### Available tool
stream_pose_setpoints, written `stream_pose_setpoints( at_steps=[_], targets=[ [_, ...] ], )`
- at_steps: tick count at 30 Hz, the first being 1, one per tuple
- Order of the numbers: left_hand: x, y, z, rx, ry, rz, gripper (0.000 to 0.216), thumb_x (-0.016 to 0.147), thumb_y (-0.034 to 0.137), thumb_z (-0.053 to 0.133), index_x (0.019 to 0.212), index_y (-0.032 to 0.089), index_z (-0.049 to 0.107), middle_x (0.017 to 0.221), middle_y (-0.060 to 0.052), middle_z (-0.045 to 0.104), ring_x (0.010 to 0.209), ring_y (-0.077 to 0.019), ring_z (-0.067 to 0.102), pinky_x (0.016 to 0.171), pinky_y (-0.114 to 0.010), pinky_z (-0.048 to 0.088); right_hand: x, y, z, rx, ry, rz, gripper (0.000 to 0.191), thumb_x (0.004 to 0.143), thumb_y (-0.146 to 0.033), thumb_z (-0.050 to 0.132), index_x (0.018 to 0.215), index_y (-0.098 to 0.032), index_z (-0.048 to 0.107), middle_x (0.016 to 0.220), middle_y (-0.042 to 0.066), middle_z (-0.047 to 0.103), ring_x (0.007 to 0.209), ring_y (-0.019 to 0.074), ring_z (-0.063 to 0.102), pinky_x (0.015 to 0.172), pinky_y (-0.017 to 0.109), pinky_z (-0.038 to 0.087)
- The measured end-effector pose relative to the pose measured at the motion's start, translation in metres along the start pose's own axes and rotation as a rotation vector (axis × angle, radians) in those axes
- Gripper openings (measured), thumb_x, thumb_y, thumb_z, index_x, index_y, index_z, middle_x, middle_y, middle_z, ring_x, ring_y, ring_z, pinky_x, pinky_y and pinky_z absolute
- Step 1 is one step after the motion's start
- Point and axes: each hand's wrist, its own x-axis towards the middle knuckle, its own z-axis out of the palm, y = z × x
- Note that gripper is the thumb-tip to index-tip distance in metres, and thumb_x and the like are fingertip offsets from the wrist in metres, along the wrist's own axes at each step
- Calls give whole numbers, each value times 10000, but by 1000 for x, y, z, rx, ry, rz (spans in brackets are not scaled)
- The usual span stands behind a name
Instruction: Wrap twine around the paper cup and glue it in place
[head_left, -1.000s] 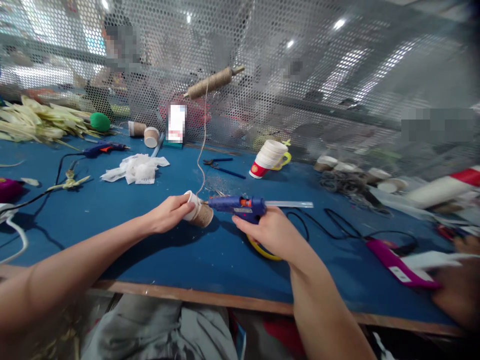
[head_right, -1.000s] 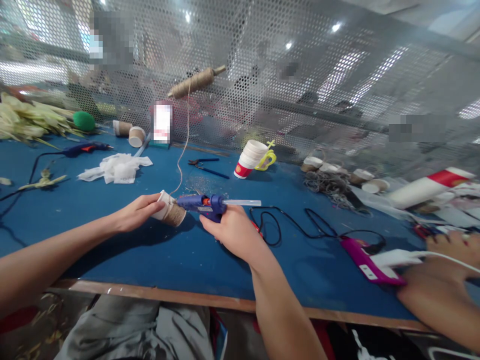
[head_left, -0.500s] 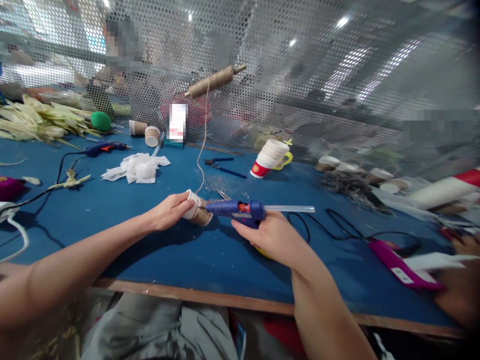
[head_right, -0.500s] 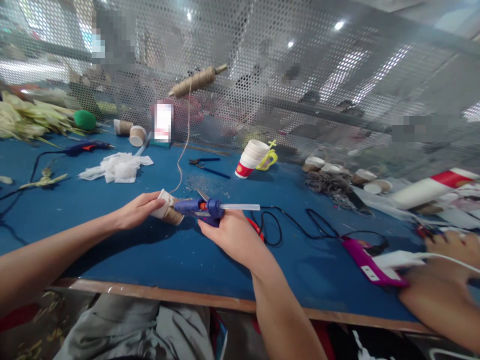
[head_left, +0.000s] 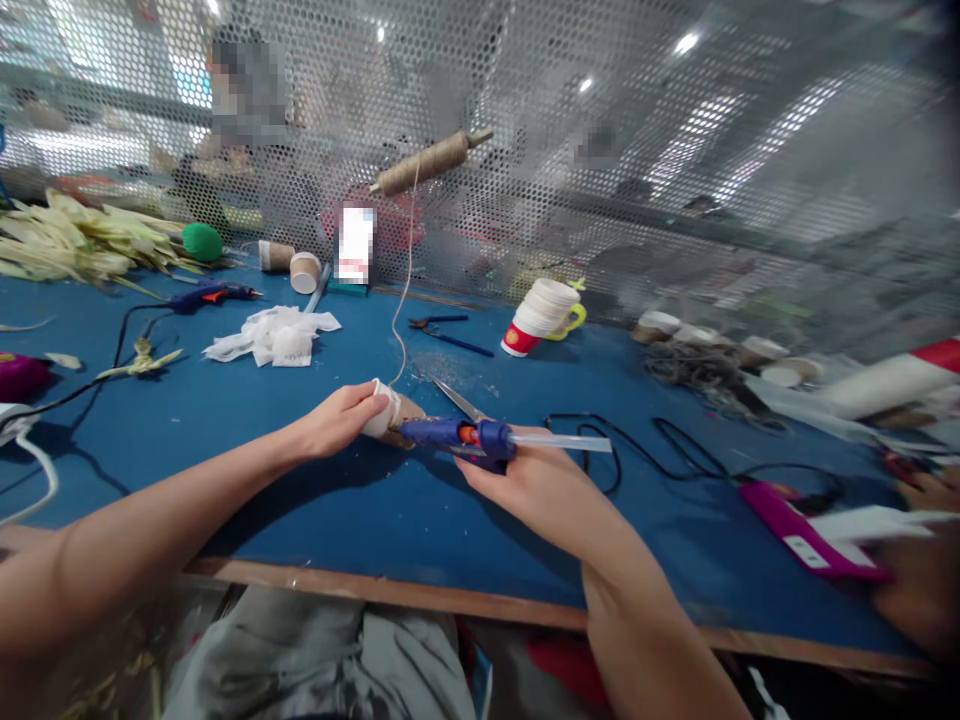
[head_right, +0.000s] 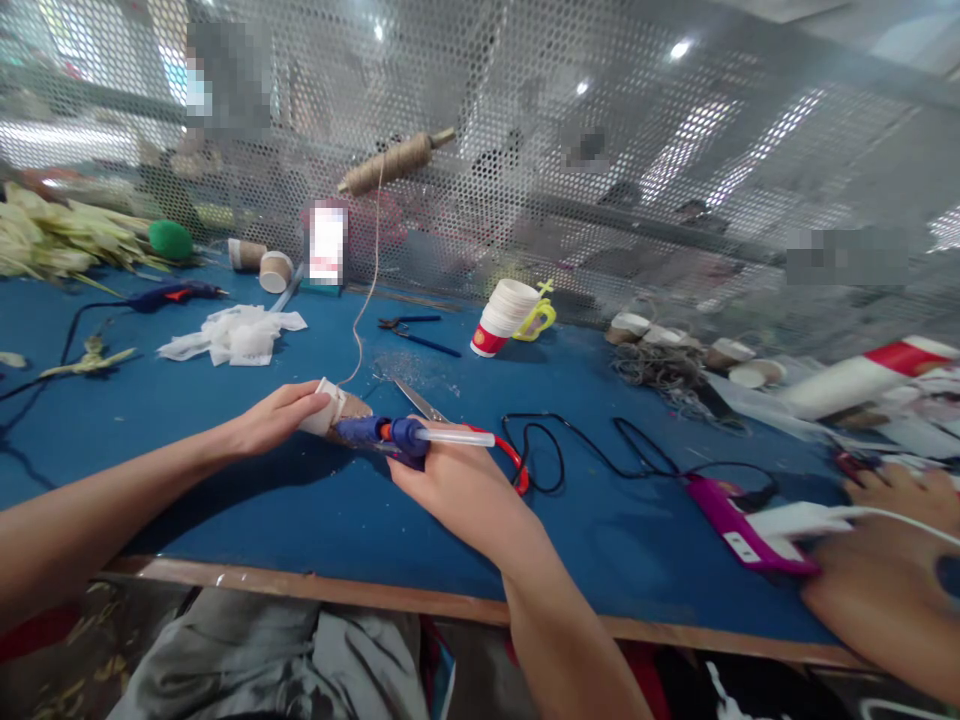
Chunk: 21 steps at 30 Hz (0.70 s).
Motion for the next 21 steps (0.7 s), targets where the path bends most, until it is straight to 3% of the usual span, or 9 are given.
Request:
stream_pose_setpoints(
  at_steps=[5,12,21],
  targets=[
    [1,-1,1,-7,24,-14,453,782,420,339,975,71,555,918,-90,614,829,-213,538,771,-321,415,1,-2,-1,10,0,-17,90,737,-222,450,687,-176,508,681,19,578,610,133,508,585,237,368],
    [0,3,1,30,15,-12,438,796,401,314,955,67,549,915,-92,613,825,-210,538,768,-320,405,0,4,-2,80,11,82,171,737,-287,453,753,-176,581,697,18,610,633,147,535,568,238,379],
    [-2,1,1,28,-21,26,411,807,365,315,1001,77,535,1006,-102,588,933,-231,512,841,-331,369,2,11,1,115,86,146,166,707,-308,490,629,-176,552,572,-7,577,538,131,509,492,226,369]
  ],
)
